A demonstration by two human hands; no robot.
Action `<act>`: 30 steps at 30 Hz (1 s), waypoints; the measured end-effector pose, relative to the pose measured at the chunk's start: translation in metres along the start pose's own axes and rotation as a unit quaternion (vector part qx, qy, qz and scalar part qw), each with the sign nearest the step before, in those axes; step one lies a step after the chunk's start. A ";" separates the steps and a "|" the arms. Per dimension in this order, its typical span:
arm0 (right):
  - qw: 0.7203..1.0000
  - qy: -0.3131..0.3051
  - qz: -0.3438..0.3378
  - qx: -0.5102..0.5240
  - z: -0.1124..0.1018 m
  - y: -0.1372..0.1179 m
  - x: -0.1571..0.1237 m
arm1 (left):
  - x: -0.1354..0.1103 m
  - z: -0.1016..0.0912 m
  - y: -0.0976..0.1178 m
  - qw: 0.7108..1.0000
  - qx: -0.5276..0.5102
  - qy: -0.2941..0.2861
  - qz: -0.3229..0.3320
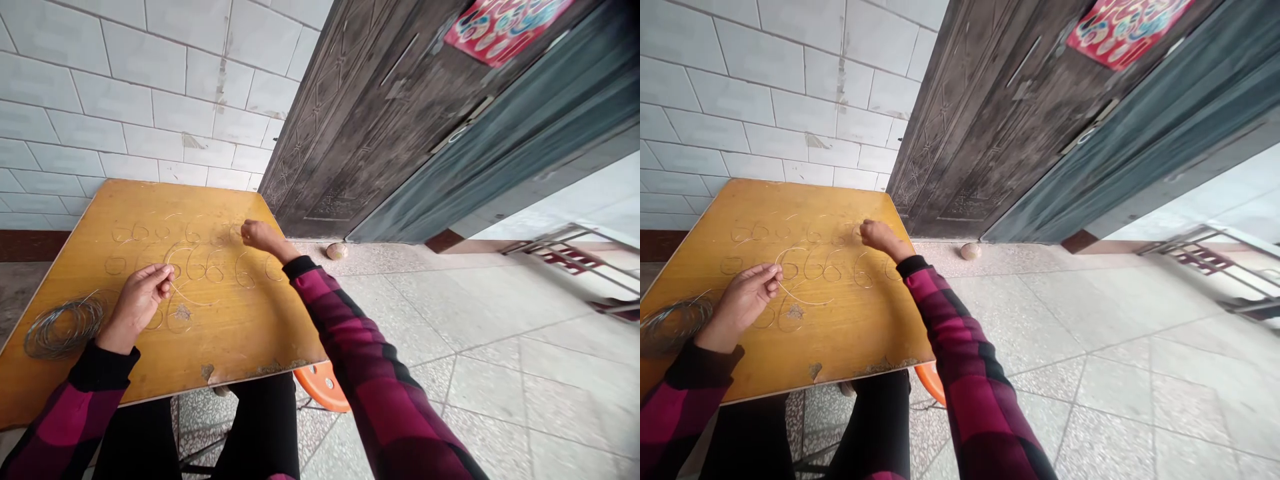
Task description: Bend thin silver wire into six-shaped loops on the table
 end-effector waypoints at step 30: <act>0.974 0.056 0.141 0.171 0.075 0.036 0.003 | -0.004 0.005 -0.004 1.000 0.011 -0.006 -0.021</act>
Point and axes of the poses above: each hand's wrist, its own x-axis towards the middle knuckle, its own z-axis out of the palm, y = z × x, the point moved 10 cm from there along x, towards the middle knuckle, and after that the axes turned 15 degrees about x, right-handed, at the moved point
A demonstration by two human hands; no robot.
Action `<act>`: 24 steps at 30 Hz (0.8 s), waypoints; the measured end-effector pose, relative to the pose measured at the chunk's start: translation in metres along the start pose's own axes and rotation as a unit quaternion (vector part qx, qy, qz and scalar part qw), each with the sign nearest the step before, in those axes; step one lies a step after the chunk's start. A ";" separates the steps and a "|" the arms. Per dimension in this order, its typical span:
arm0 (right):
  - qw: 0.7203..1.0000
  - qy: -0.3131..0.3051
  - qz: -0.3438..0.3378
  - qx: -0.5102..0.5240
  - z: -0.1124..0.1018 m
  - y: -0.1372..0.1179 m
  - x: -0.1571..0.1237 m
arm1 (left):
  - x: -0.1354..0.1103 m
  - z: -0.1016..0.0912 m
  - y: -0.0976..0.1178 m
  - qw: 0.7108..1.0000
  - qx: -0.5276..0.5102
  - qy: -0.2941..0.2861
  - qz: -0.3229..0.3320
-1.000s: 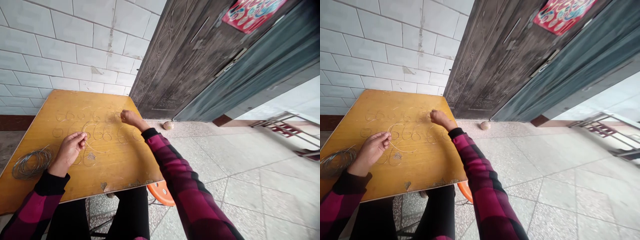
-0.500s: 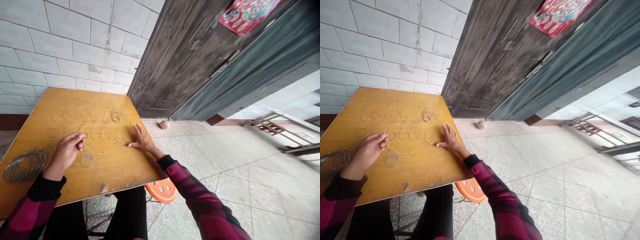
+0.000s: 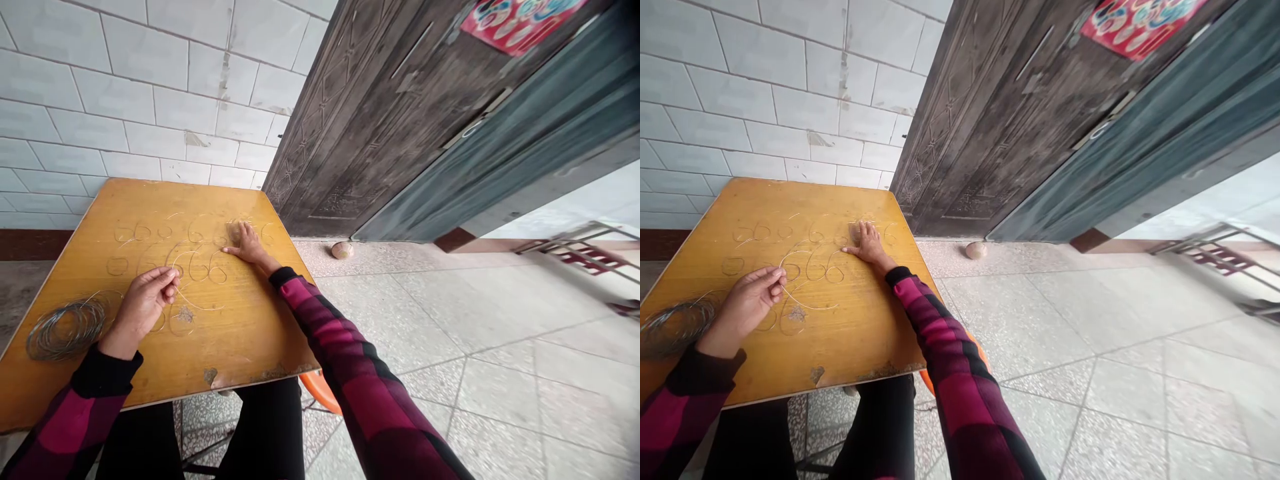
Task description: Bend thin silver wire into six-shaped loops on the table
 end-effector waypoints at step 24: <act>0.881 -0.282 -0.380 -0.018 0.097 -0.164 -0.090 | 0.002 -0.015 0.020 0.979 -0.204 0.007 -0.008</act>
Point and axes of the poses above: each hand's wrist, its own x-axis towards the middle knuckle, its own z-axis out of the palm, y = z × x, the point moved 10 cm from there along x, towards the middle knuckle, and after that the axes turned 15 degrees about x, right-handed, at the moved point
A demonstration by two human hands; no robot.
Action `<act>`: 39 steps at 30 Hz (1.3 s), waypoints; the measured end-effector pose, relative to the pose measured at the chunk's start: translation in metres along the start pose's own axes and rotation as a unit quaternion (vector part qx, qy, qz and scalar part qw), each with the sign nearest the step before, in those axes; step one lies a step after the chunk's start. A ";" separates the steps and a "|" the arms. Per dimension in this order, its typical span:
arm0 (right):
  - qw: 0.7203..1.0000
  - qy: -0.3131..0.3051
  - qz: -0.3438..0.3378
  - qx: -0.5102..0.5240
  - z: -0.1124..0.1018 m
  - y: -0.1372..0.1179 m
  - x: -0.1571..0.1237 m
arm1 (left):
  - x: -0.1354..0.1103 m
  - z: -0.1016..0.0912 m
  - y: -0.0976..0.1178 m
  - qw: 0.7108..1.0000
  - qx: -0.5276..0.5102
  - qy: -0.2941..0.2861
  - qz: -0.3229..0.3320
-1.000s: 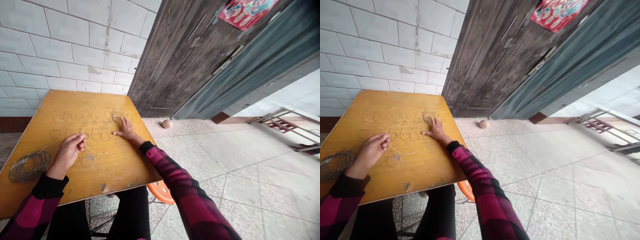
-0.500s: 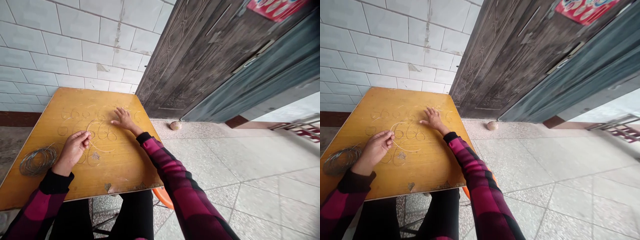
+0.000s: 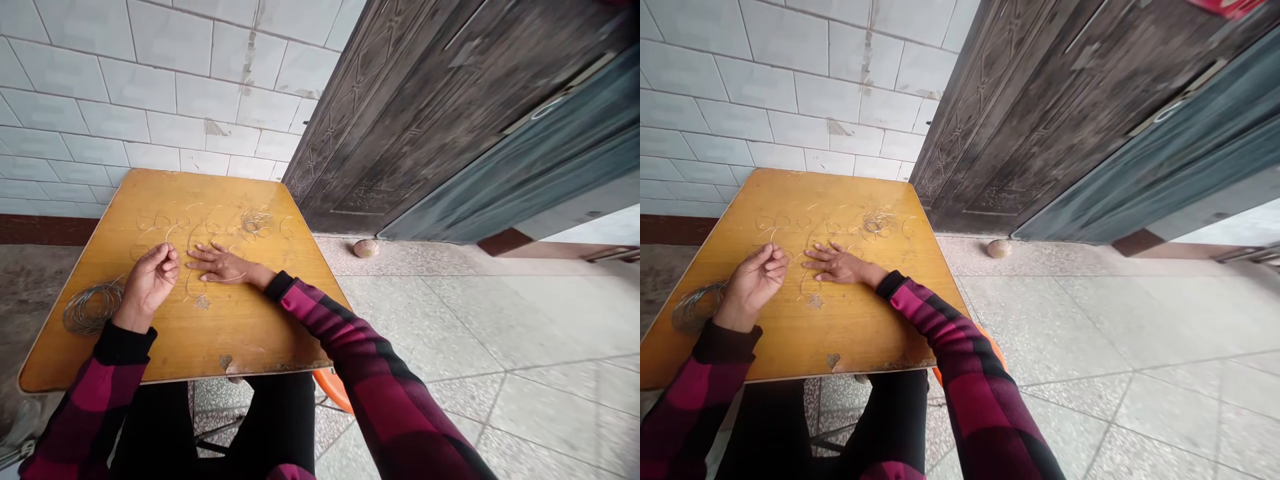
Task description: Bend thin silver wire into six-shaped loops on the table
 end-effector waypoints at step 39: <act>0.807 0.196 -0.019 0.557 -0.022 -0.051 -0.070 | 0.004 0.013 -0.021 0.998 0.038 -0.058 -0.004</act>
Point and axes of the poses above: each hand's wrist, its own x-axis towards the middle knuckle, its own z-axis out of the palm, y = z × x, the point moved 10 cm from there along x, towards the middle knuckle, and after that the axes turned 15 degrees about x, right-handed, at the moved point
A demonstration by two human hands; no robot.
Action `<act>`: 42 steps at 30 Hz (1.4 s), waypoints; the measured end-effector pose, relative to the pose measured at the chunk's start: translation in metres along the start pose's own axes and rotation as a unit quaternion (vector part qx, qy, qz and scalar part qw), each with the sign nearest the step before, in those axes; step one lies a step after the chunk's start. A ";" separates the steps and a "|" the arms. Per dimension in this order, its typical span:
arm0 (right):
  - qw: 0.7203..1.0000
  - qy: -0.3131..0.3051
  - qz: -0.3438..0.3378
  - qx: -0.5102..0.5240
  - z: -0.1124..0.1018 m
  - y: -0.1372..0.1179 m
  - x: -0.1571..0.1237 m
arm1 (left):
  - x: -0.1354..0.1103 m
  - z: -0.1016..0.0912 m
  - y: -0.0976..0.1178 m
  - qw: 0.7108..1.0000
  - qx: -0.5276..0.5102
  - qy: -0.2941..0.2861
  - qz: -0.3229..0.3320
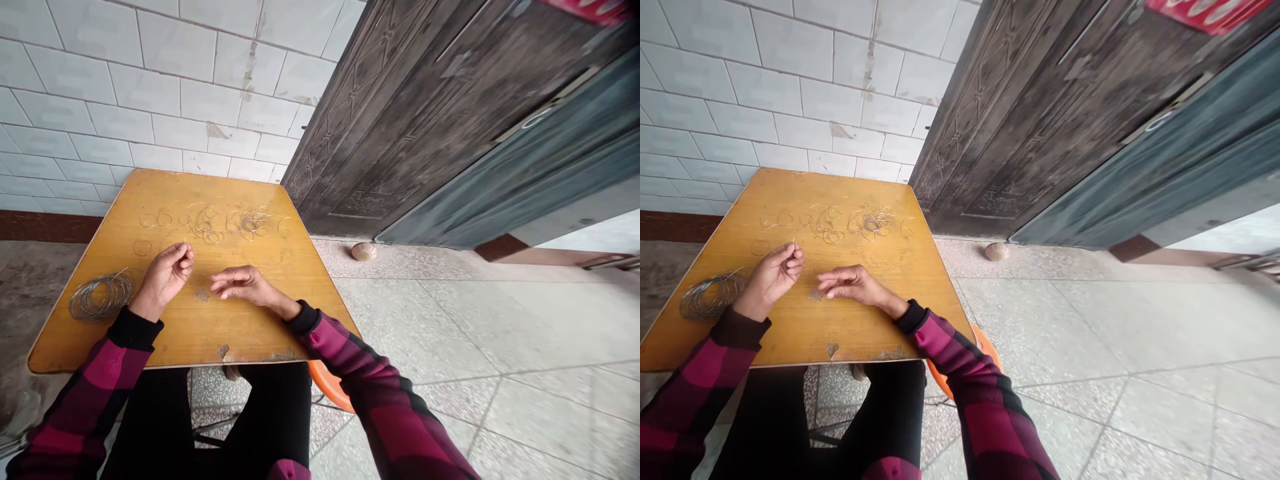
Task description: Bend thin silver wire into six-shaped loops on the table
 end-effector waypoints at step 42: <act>0.925 0.259 -0.066 0.269 -0.079 -0.009 -0.004 | -0.015 0.044 -0.067 0.959 0.255 -0.091 -0.085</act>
Point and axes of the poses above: each hand's wrist, its own x-axis towards the middle knuckle, its own z-axis out of the palm, y = z × x, the point moved 10 cm from there along x, towards the middle knuckle, and after that the axes turned 15 degrees about x, right-handed, at the moved point
